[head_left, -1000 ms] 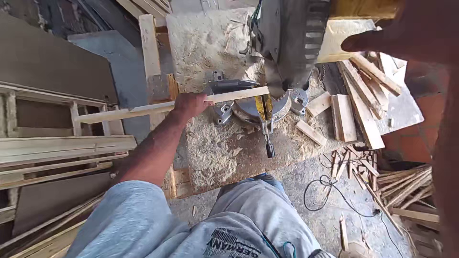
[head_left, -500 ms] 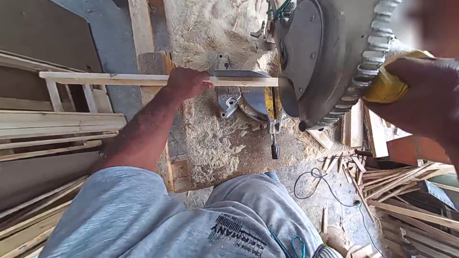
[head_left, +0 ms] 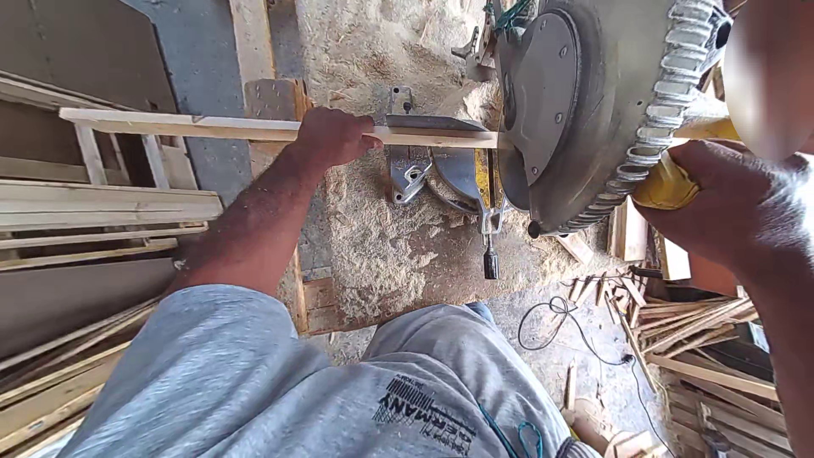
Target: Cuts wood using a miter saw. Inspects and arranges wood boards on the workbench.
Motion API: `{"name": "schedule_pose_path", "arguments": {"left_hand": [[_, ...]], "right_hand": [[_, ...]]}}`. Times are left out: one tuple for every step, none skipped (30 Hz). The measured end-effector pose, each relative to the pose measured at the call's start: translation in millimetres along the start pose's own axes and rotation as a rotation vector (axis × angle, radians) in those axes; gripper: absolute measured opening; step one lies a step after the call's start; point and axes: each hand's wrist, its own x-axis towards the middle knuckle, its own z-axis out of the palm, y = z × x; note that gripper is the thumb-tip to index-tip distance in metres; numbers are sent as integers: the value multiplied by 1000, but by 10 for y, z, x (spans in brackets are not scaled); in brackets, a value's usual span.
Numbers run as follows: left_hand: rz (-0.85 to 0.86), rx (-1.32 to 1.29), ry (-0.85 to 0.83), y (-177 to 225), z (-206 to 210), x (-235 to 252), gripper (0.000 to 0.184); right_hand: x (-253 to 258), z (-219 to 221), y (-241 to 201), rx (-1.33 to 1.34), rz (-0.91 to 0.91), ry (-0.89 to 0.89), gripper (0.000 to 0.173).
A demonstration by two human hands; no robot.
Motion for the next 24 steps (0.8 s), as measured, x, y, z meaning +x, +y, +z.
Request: {"name": "schedule_pose_path", "arguments": {"left_hand": [[3, 3, 1, -4, -2, -1, 45], [1, 8, -1, -5, -2, -3, 45], [-2, 14, -7, -4, -6, -5, 46], [-7, 19, -12, -4, -9, -3, 47], [-12, 17, -16, -4, -12, 0, 47], [-20, 17, -17, -7, -13, 2, 47], [-27, 18, -21, -3, -18, 5, 47], [-33, 19, -21, 2, -13, 7, 47], [-39, 18, -21, 8, -11, 4, 48], [-45, 21, -24, 14, -18, 4, 49], [-47, 23, -25, 20, -26, 3, 49], [-47, 28, -29, 24, -30, 1, 49], [-47, 26, -30, 25, -32, 1, 48], [-45, 24, -29, 23, -27, 3, 48], [-44, 24, -26, 22, -20, 3, 48], [-43, 22, -21, 19, -14, 2, 48], [-44, 25, -18, 15, -3, 6, 48], [-42, 25, -14, 11, 3, 10, 48], [-43, 21, -12, 10, 4, 11, 48], [-47, 7, -14, 12, 1, 7, 47], [-50, -19, -15, 16, -6, 1, 47], [-51, -27, -14, 17, -9, 0, 47], [-52, -26, -14, 16, -7, 2, 47], [-56, -24, -14, 15, -8, 2, 48]], "right_hand": [[-8, 11, 2, 1, -2, 2, 36], [-16, 22, 2, 0, -5, 4, 36], [-22, 32, 1, -1, -6, 4, 36], [-27, 41, 6, -4, -5, 6, 37], [-32, 51, 12, -6, -7, 11, 38], [-37, 62, 16, -7, -6, 13, 38], [-44, 76, 22, -9, -5, 14, 39], [-50, 89, 29, -14, -3, 15, 40], [-52, 102, 37, -17, -3, 18, 40], [-54, 115, 45, -17, -5, 23, 40], [-59, 121, 48, -19, -2, 23, 40], [-65, 127, 47, -19, 3, 21, 40], [-69, 130, 42, -20, 5, 19, 40], [-73, 129, 33, -22, 8, 17, 40], [-75, 125, 18, -22, 12, 16, 40], [-74, 124, 3, -23, 14, 19, 41], [-75, 124, -10, -25, 16, 20, 41], [-77, 125, -22, -28, 16, 21, 41], [-82, 131, -30, -30, 17, 22, 40], [-88, 137, -36, -27, 18, 20, 40], [-95, 138, -41, -24, 19, 14, 40], [-102, 141, -45, -24, 20, 13, 40], [-108, 142, -51, -26, 19, 16, 39], [-113, 142, -60, -32, 22, 18, 38]]}}
